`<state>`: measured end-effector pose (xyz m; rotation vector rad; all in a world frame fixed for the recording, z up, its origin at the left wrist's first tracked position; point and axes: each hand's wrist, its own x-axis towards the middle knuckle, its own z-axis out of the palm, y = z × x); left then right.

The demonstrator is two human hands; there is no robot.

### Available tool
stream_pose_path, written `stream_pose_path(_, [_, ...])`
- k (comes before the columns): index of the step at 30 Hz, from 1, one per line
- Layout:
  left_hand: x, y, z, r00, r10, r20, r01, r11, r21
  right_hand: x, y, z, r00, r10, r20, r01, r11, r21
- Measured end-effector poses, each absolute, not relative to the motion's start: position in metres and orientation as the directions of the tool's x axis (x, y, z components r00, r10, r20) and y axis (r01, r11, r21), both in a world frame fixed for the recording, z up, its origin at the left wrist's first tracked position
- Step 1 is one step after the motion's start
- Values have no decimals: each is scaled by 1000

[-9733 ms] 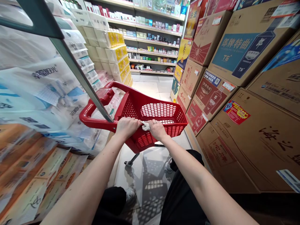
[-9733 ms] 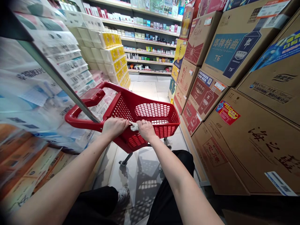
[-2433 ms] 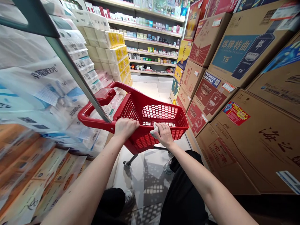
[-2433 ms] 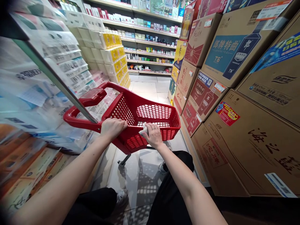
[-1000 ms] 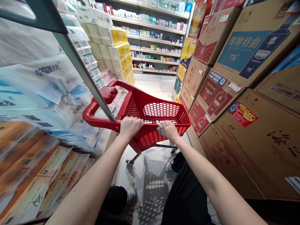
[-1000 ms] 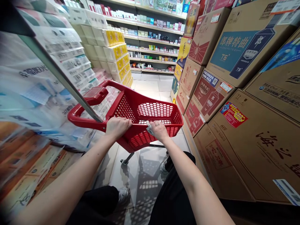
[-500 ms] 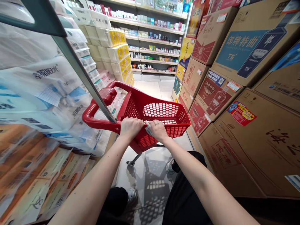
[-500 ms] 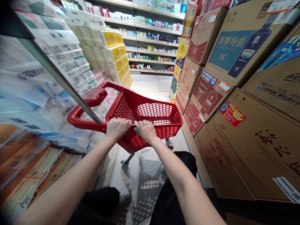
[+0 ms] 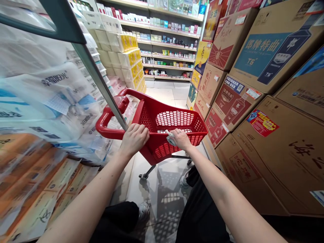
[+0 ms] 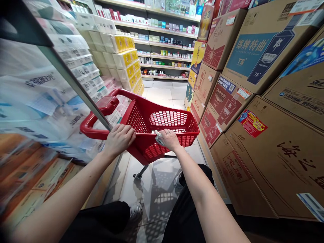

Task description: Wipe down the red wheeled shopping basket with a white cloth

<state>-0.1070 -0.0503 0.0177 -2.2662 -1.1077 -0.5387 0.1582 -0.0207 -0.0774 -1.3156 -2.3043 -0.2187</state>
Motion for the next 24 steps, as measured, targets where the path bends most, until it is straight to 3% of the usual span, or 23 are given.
stream_pose_path(6, [-124, -54, 15, 591, 446, 672, 786, -505, -356, 167, -16, -75, -405, 788, 464, 852, 509, -121])
stream_pose_path(11, [-129, -52, 17, 391, 330, 859, 879, -410, -243, 178, -13, -72, -414, 796, 442, 850, 511, -125])
stream_pose_path(13, [-129, -49, 18, 286, 332, 899, 897, -423, -129, 182, -11, -72, -417, 795, 440, 849, 514, -123])
stream_pose_path(15, [-127, -45, 20, 131, 398, 908, 895, -442, 65, 186, -10, -73, -421, 793, 440, 845, 520, -128])
stream_pose_path(19, [-118, -42, 26, -131, 606, 784, 800, -402, 445, 188, -7, -75, -434, 786, 440, 832, 537, -139])
stream_pose_path(24, [-104, -49, 40, -234, 720, 653, 755, -289, 589, 186, -5, -75, -446, 780, 440, 826, 548, -134])
